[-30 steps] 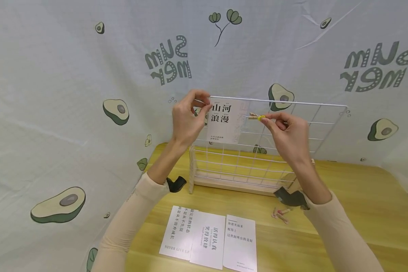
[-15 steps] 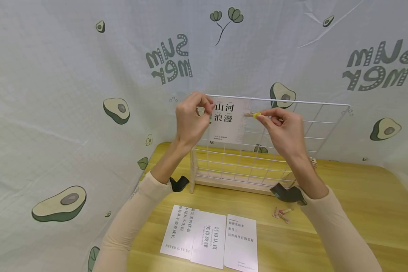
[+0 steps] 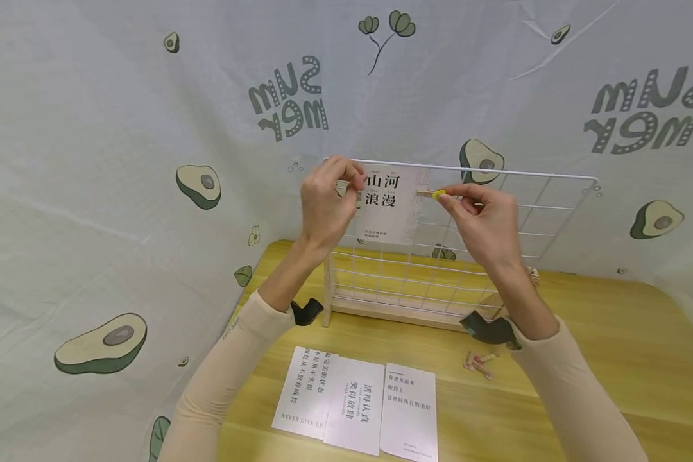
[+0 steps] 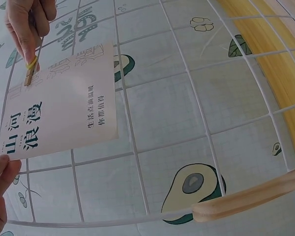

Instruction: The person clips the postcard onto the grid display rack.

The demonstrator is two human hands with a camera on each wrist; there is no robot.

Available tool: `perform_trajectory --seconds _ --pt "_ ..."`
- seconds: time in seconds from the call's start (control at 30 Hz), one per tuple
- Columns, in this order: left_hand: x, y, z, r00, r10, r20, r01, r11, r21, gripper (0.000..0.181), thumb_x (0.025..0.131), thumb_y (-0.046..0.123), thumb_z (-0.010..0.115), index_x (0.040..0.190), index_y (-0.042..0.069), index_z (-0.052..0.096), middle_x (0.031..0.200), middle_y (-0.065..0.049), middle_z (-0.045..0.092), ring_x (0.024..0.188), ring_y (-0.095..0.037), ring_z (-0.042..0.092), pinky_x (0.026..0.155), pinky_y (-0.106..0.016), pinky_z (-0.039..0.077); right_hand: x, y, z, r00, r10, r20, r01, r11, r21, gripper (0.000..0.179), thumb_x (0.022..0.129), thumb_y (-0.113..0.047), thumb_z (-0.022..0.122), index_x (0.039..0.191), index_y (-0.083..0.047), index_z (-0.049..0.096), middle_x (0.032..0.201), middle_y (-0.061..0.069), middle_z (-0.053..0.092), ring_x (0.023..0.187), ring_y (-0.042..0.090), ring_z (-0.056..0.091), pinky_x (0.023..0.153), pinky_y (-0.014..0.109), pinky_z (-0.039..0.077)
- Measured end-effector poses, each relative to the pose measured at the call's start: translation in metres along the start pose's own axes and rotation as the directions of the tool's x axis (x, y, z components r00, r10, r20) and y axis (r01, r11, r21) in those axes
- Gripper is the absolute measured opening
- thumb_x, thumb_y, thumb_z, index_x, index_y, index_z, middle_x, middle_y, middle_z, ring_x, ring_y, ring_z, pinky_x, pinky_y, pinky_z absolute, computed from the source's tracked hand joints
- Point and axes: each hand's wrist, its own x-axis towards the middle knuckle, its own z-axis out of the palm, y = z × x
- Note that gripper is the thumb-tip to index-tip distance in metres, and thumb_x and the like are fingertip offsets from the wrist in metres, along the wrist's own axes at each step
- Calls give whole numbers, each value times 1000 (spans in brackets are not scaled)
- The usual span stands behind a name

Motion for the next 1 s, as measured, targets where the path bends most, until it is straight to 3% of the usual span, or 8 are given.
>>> perform_trajectory --seconds 0.27,0.6,0.8,1.0 --pt "-3 2 0 1000 15 -21 -14 997 80 14 87 -13 69 81 0 69 90 -13 78 83 -24 74 82 -36 44 -3 0 2 998 -62 -20 60 997 -57 20 98 -15 73 108 1 79 62 -1 32 56 11 29 51 26 21" --pt "-6 2 -5 998 32 -48 -28 996 89 4 89 -1 78 90 1 74 91 -11 79 81 -23 74 81 -36 47 -6 3 4 985 -151 -79 147 988 -51 17 96 -11 74 106 1 80 59 1 33 54 7 27 52 25 20" --pt "-8 3 -10 999 26 -38 -23 996 84 10 88 3 80 97 -1 76 95 -13 79 80 -24 75 80 -36 46 -10 5 4 973 -202 -110 197 979 -57 16 95 -9 75 108 -1 80 60 2 34 54 4 26 53 24 20" --pt "-13 4 -17 999 26 -26 -24 997 79 11 88 2 79 98 -1 77 95 -13 79 79 -24 74 80 -38 48 -18 6 -2 947 -257 -190 249 966 -65 16 93 -7 76 107 -1 81 62 2 34 56 2 25 56 21 20"
